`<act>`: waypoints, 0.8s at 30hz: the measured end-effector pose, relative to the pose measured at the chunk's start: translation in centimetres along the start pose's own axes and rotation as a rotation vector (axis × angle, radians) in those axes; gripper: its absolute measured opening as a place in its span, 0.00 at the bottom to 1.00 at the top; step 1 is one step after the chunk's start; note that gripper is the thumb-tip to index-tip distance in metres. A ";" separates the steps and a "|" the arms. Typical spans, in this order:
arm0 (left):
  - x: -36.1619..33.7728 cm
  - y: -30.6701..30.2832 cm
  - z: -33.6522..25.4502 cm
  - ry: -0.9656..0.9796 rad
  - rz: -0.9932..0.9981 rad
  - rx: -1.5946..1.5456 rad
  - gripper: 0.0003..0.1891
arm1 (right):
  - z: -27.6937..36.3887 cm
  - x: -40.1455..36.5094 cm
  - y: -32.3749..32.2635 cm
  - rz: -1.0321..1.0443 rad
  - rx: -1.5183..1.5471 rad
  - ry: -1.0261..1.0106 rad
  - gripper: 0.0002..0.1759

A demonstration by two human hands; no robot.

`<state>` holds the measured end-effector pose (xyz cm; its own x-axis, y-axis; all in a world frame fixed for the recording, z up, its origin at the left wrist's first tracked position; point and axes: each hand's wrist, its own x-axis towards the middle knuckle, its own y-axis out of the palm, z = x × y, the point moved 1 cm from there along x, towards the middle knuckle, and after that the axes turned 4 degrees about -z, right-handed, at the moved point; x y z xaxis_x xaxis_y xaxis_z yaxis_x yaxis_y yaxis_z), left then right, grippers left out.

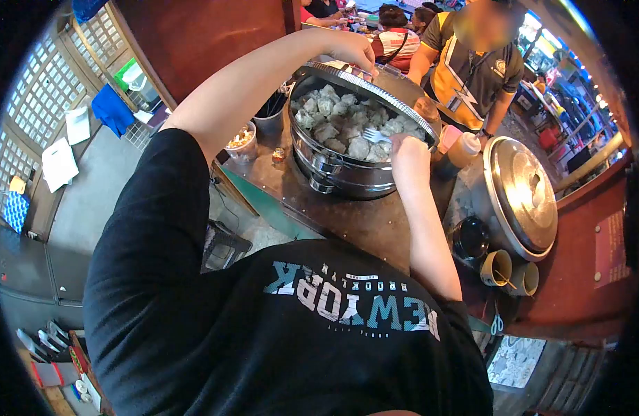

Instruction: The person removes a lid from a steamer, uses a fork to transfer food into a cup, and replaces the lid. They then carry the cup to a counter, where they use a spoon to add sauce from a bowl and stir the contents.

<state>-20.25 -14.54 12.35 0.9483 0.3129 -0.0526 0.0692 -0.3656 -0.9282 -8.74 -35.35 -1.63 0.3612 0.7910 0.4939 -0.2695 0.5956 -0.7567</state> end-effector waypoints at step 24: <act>-4.7 8.3 1.1 -0.015 0.140 -0.007 0.12 | -8.1 -11.4 -20.6 -0.429 0.238 0.502 0.11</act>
<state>-24.44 -18.05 4.47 0.9441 0.2717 -0.1865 -0.0607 -0.4127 -0.9088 -0.06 -57.75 4.81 0.8324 0.3528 0.4274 -0.1782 0.9007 -0.3963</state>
